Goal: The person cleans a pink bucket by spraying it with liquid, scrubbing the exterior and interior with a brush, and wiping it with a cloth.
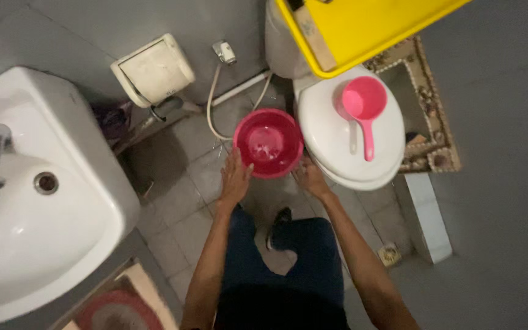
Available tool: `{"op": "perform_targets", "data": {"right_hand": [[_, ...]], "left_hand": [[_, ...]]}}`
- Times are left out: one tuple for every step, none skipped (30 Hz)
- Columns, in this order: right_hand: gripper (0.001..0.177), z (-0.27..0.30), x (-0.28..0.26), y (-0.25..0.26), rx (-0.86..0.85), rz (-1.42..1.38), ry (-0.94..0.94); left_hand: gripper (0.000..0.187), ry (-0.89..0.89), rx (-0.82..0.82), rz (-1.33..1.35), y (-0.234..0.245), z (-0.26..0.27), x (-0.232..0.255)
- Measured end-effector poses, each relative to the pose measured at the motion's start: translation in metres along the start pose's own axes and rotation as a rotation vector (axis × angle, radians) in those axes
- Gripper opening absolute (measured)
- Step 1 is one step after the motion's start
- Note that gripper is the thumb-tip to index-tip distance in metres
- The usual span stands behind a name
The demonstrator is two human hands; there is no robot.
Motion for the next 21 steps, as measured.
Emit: {"op": "perform_targets", "data": {"right_hand": [[0.054,0.001,0.011,-0.006,0.032,-0.03,-0.022],[0.062,-0.01,0.026,-0.01,0.063,-0.059,-0.042],[0.065,-0.014,0.043,-0.016,0.05,-0.088,-0.172],[0.064,-0.018,0.06,-0.022,0.046,-0.107,-0.272],[0.063,-0.011,0.075,-0.034,0.045,-0.143,-0.369],[0.063,0.002,0.088,-0.049,0.057,-0.201,-0.429],[0.062,-0.008,0.103,-0.059,0.086,-0.257,-0.461],[0.062,-0.012,0.116,-0.069,0.122,-0.325,-0.488],[0.062,-0.014,0.127,-0.077,0.167,-0.404,-0.506],[0.062,-0.022,0.136,-0.085,0.214,-0.483,-0.521],[0.063,-0.019,0.143,-0.097,0.247,-0.555,-0.541],[0.063,-0.02,0.15,-0.107,0.269,-0.57,-0.562],[0.065,-0.02,0.157,-0.114,0.264,-0.562,-0.582],[0.058,-0.02,0.162,-0.123,0.333,-0.541,-0.668],[0.055,-0.022,0.166,-0.128,0.381,-0.533,-0.669],[0.052,-0.02,0.169,-0.133,0.428,-0.524,-0.662],[0.049,-0.026,0.172,-0.133,0.485,-0.519,-0.613],[0.046,-0.035,0.172,-0.131,0.542,-0.512,-0.55],[0.043,-0.034,0.169,-0.134,0.592,-0.509,-0.52],[0.04,-0.033,0.165,-0.136,0.63,-0.503,-0.511],[0.038,-0.033,0.161,-0.136,0.646,-0.493,-0.535]], "left_hand": [[0.083,-0.03,0.04,-0.002,-0.017,-0.017,-0.013],[0.083,-0.06,0.081,-0.004,-0.031,-0.04,-0.024],[0.082,-0.069,0.107,-0.009,-0.047,-0.055,-0.04],[0.081,-0.07,0.136,-0.003,-0.06,-0.079,-0.053],[0.081,-0.067,0.157,-0.001,-0.072,-0.104,-0.068],[0.08,-0.064,0.177,0.001,-0.079,-0.117,-0.078],[0.081,-0.136,0.247,-0.018,-0.086,-0.139,-0.088],[0.081,-0.208,0.319,-0.037,-0.096,-0.156,-0.102],[0.082,-0.276,0.384,-0.058,-0.102,-0.173,-0.109],[0.084,-0.207,0.366,-0.052,-0.104,-0.198,-0.11],[0.085,-0.118,0.335,-0.05,-0.108,-0.21,-0.121],[0.087,-0.029,0.303,-0.047,-0.113,-0.222,-0.133],[0.089,-0.082,0.32,0.016,-0.114,-0.23,-0.139],[0.09,-0.136,0.336,0.079,-0.113,-0.236,-0.142],[0.092,-0.202,0.351,0.148,-0.115,-0.244,-0.141],[0.079,-0.215,0.291,0.2,-0.12,-0.246,-0.148],[0.066,-0.238,0.241,0.252,-0.123,-0.249,-0.155],[0.055,-0.262,0.19,0.302,-0.123,-0.252,-0.157],[0.05,-0.239,0.236,0.312,-0.123,-0.249,-0.159],[0.045,-0.216,0.281,0.323,-0.121,-0.247,-0.158],[0.041,-0.192,0.326,0.337,-0.119,-0.244,-0.157]]}}
Point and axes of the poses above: each hand's wrist, its own z-axis away from the middle knuckle, its own y-axis out of the back of the hand, x = y × z, the point moved 2 cm from there along -z, towards the middle knuckle, and after that the axes turned 14 degrees about y, right-handed, at the moved point
